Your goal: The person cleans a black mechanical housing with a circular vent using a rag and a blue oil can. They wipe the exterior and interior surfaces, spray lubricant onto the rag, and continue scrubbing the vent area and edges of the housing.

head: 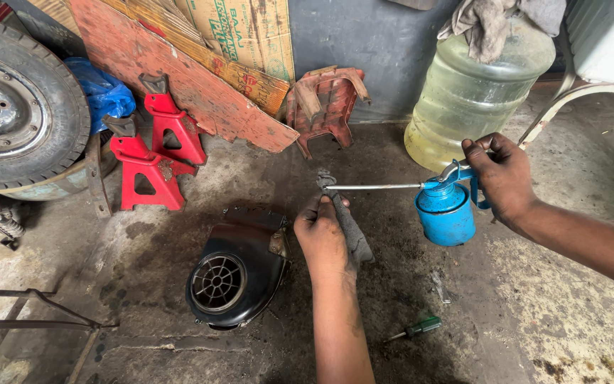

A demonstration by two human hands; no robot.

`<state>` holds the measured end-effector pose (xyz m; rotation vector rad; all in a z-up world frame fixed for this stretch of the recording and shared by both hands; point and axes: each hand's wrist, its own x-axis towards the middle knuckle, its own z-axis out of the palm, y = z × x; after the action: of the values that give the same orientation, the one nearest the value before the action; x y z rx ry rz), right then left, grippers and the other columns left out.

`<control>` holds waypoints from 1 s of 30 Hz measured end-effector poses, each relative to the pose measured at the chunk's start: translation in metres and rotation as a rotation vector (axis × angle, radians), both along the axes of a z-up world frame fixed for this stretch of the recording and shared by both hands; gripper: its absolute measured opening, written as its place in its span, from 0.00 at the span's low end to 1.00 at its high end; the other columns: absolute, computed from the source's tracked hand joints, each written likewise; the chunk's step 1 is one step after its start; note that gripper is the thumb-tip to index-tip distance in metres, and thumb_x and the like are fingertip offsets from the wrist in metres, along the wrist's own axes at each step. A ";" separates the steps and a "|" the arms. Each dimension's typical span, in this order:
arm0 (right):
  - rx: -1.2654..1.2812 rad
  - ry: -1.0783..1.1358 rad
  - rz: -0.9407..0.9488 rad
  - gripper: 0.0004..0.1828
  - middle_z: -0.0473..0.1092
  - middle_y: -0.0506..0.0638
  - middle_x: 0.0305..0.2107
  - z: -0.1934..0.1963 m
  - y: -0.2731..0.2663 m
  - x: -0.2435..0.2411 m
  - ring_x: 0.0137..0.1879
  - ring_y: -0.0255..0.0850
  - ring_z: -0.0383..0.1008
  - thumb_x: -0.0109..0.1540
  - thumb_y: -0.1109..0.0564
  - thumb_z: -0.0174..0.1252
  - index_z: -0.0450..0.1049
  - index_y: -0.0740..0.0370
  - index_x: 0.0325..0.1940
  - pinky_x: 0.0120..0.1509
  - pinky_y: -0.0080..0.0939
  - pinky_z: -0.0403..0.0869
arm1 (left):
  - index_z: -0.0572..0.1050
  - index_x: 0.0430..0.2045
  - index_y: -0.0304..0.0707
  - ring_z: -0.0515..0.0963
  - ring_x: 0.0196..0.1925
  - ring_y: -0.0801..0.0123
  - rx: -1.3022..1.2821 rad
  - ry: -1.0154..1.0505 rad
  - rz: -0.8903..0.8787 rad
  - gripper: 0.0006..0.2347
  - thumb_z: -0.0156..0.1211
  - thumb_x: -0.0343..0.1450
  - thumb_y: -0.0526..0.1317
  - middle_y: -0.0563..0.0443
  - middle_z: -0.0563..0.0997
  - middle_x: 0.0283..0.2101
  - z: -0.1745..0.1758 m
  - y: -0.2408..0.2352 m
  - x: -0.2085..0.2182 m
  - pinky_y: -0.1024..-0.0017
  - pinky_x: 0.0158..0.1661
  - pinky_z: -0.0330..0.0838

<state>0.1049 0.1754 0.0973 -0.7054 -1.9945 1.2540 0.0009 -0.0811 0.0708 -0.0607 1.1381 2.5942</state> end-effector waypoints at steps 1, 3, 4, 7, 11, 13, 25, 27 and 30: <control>-0.001 -0.005 -0.004 0.14 0.68 0.44 0.29 -0.001 0.000 0.000 0.32 0.30 0.63 0.70 0.48 0.59 0.71 0.60 0.39 0.34 0.34 0.64 | 0.78 0.30 0.26 0.74 0.27 0.73 0.011 0.002 0.001 0.08 0.50 0.74 0.31 0.48 0.79 0.27 -0.001 0.000 0.000 0.75 0.31 0.67; -0.002 -0.010 -0.009 0.14 0.68 0.44 0.29 -0.003 0.001 0.000 0.32 0.30 0.63 0.70 0.48 0.59 0.71 0.60 0.39 0.34 0.34 0.64 | 0.78 0.30 0.27 0.74 0.27 0.73 -0.004 -0.034 -0.004 0.08 0.50 0.74 0.32 0.48 0.79 0.27 -0.002 0.001 -0.001 0.75 0.31 0.67; -0.001 -0.011 -0.010 0.14 0.69 0.44 0.29 -0.005 0.002 0.000 0.32 0.30 0.63 0.70 0.49 0.59 0.70 0.60 0.39 0.35 0.34 0.65 | 0.78 0.31 0.27 0.74 0.27 0.73 -0.012 -0.053 -0.007 0.08 0.51 0.75 0.32 0.48 0.79 0.27 -0.003 0.002 -0.002 0.75 0.31 0.66; 0.010 0.003 0.000 0.13 0.69 0.44 0.29 -0.007 0.003 0.000 0.33 0.29 0.64 0.70 0.49 0.59 0.71 0.60 0.39 0.36 0.34 0.65 | 0.78 0.30 0.25 0.74 0.27 0.73 -0.044 -0.019 -0.009 0.09 0.50 0.75 0.33 0.48 0.79 0.27 -0.005 0.002 -0.002 0.74 0.31 0.67; 0.013 -0.011 -0.008 0.13 0.69 0.45 0.29 -0.007 0.002 -0.001 0.32 0.30 0.64 0.70 0.49 0.59 0.70 0.60 0.39 0.33 0.34 0.65 | 0.78 0.32 0.26 0.75 0.28 0.73 -0.047 -0.069 -0.017 0.09 0.50 0.75 0.33 0.48 0.79 0.27 -0.001 0.000 -0.001 0.74 0.32 0.67; 0.002 -0.004 -0.005 0.13 0.69 0.45 0.29 -0.005 0.000 -0.001 0.31 0.29 0.63 0.70 0.49 0.59 0.70 0.60 0.39 0.32 0.34 0.64 | 0.78 0.34 0.27 0.75 0.28 0.73 -0.073 -0.093 -0.020 0.08 0.50 0.75 0.33 0.48 0.79 0.28 0.000 -0.001 -0.001 0.74 0.32 0.68; 0.001 -0.030 -0.006 0.14 0.69 0.46 0.28 -0.006 -0.005 -0.002 0.30 0.30 0.63 0.70 0.48 0.59 0.69 0.61 0.40 0.31 0.33 0.63 | 0.78 0.32 0.28 0.75 0.30 0.72 -0.119 -0.087 -0.033 0.08 0.50 0.75 0.34 0.48 0.80 0.29 0.002 -0.005 -0.002 0.74 0.36 0.68; -0.003 -0.041 -0.007 0.14 0.69 0.47 0.28 -0.005 -0.006 -0.002 0.29 0.30 0.63 0.70 0.48 0.59 0.69 0.61 0.40 0.30 0.33 0.64 | 0.78 0.32 0.28 0.76 0.30 0.72 -0.114 -0.096 -0.030 0.08 0.50 0.75 0.33 0.48 0.79 0.29 0.002 -0.005 -0.002 0.74 0.36 0.68; -0.019 -0.051 -0.007 0.13 0.70 0.47 0.28 -0.004 -0.007 -0.002 0.29 0.30 0.63 0.70 0.49 0.58 0.68 0.60 0.41 0.30 0.34 0.64 | 0.78 0.32 0.27 0.75 0.30 0.72 -0.100 -0.090 -0.025 0.08 0.50 0.74 0.33 0.48 0.79 0.28 0.002 -0.005 -0.002 0.74 0.35 0.68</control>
<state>0.1029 0.1685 0.0934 -0.7603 -2.0212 1.2641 -0.0009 -0.0860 0.0724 -0.1816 1.2269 2.4849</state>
